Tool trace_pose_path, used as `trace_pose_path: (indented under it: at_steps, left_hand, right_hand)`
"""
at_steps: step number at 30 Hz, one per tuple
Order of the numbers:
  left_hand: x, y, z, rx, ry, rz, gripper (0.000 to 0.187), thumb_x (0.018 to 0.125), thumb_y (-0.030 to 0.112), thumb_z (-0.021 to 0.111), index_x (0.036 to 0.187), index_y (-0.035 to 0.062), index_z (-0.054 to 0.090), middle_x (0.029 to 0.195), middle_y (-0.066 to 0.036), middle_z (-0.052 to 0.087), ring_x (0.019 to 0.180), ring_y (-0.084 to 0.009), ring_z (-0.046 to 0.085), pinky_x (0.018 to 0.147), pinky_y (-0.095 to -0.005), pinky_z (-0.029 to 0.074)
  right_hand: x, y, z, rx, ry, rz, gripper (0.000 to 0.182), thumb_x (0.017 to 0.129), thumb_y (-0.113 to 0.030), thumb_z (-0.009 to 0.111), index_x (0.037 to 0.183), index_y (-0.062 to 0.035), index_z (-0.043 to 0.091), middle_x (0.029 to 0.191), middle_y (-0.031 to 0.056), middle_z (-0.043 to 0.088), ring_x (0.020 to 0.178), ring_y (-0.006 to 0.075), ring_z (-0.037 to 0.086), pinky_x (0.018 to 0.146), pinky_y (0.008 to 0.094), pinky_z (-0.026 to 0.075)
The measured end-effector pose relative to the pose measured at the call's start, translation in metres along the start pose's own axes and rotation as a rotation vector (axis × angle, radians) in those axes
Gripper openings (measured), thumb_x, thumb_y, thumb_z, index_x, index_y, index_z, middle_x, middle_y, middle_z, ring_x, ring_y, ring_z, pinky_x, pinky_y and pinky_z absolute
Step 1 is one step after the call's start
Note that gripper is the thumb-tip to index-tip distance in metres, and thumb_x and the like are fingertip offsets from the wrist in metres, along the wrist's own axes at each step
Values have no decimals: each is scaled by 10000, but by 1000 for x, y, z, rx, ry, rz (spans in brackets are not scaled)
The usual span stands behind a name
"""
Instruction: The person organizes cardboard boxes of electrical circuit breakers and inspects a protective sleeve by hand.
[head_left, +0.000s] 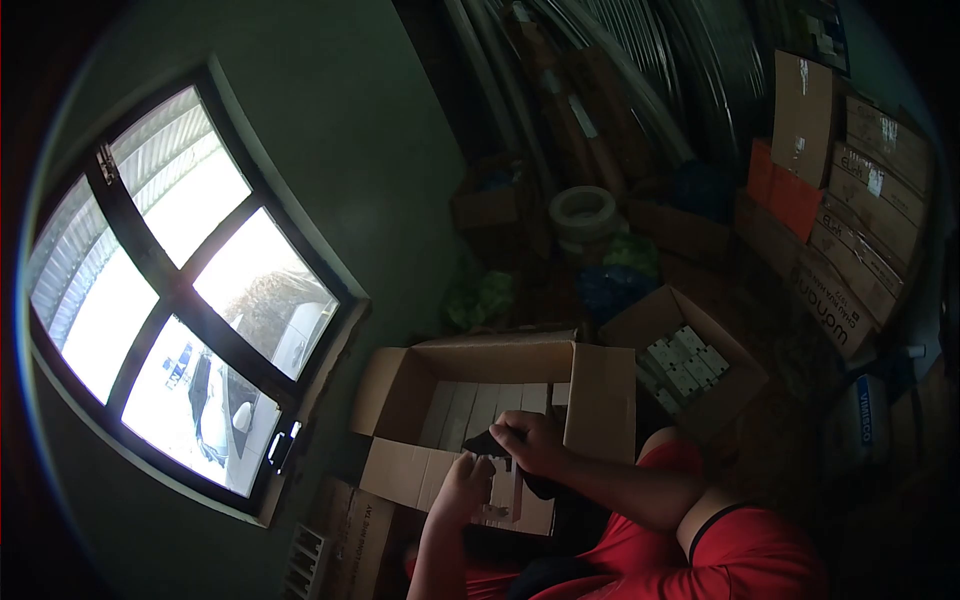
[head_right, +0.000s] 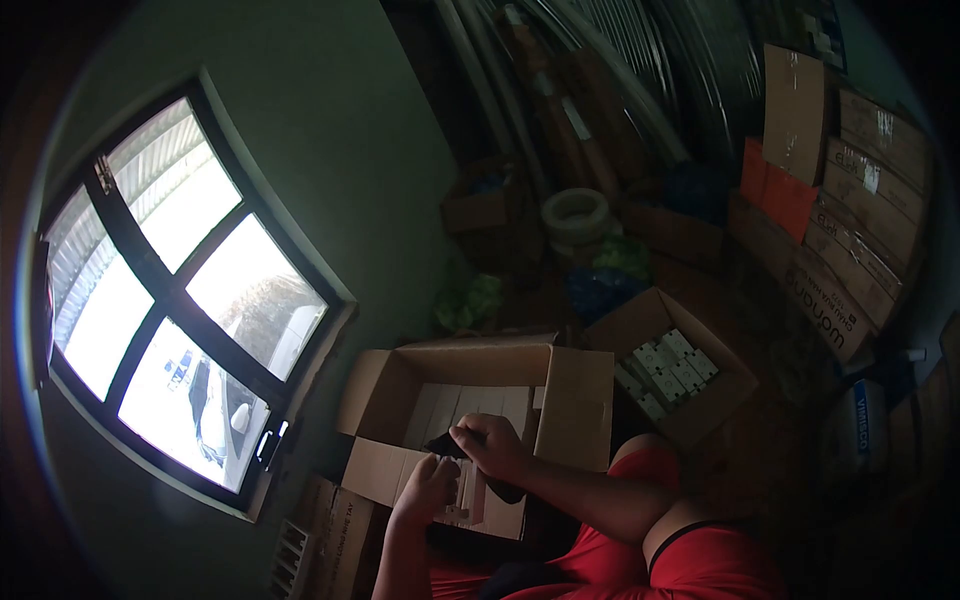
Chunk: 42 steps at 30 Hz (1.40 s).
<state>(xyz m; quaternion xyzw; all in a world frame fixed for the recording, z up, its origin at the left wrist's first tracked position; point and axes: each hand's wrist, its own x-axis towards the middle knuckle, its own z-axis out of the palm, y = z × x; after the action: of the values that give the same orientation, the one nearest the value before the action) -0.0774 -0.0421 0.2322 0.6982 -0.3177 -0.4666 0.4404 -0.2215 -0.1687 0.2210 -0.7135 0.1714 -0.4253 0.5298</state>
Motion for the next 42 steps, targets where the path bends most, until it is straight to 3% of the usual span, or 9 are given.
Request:
trace_pose_path:
  at_steps: [7,13,21,25,29,31,35,39,42]
  left_hand:
    - [27,-42,-20,930,-106,672,246,765,72,612,999,40,682,907,-47,654,1025,-252,619,898,-335,483]
    - [-3,20,9,382,7,490,456,1020,162,497,1408,-75,464,1045,-311,683,1062,-418,677,900,-435,517]
    - [4,8,-1,317,-28,367,396,1028,202,547,1350,-29,530,1043,-197,709,962,-313,699,845,-393,528]
    - [-1,9,2,68,26,223,285,1038,228,558,1237,23,569,928,-58,636,685,-132,620,598,-293,490]
    - [-3,8,16,-127,53,150,202,1043,223,558,1181,78,533,819,21,508,540,-22,469,448,-215,360]
    - [0,-4,23,-250,56,71,517,1048,179,536,1532,139,358,805,28,501,536,-40,462,452,-227,376]
    - [-6,4,28,-357,31,129,630,1051,150,521,1609,138,229,796,30,510,530,-31,441,452,-221,373]
    - [-5,26,22,-454,43,201,616,1047,150,536,1596,98,260,790,32,520,533,-17,432,458,-206,366]
    - [3,32,18,-475,183,307,528,1047,148,536,1535,29,372,796,35,532,546,-4,436,465,-192,359]
  right_hand:
    - [18,12,-10,301,-439,-8,314,1049,-270,540,1212,-40,680,1290,149,647,1302,245,550,1120,384,384]
    - [24,67,-2,481,15,422,383,1072,-327,502,1250,-29,662,1310,138,646,1293,221,560,1120,368,392]
    - [21,12,-16,355,-673,-33,793,942,-589,622,1498,-53,442,1610,168,357,1559,339,75,1243,483,122]
    - [20,8,-18,319,-673,-1,815,914,-588,664,1490,-48,461,1511,184,486,1454,297,395,1192,431,298]
    - [2,12,3,245,-219,125,461,971,-443,667,1090,1,705,867,72,694,816,148,646,755,321,515]
    - [0,18,3,192,-46,75,399,996,-387,645,911,1,673,704,28,600,677,109,544,634,312,449]
    - [-1,20,5,170,151,51,435,1020,-331,616,728,-11,581,580,13,497,586,93,440,555,321,380]
    - [-10,-6,21,264,310,-44,250,1054,-210,507,1127,5,611,950,120,637,895,182,612,830,332,484]
    - [-27,-16,26,265,144,-23,462,1056,-170,434,1475,12,364,1363,179,505,1266,265,500,1092,364,363]
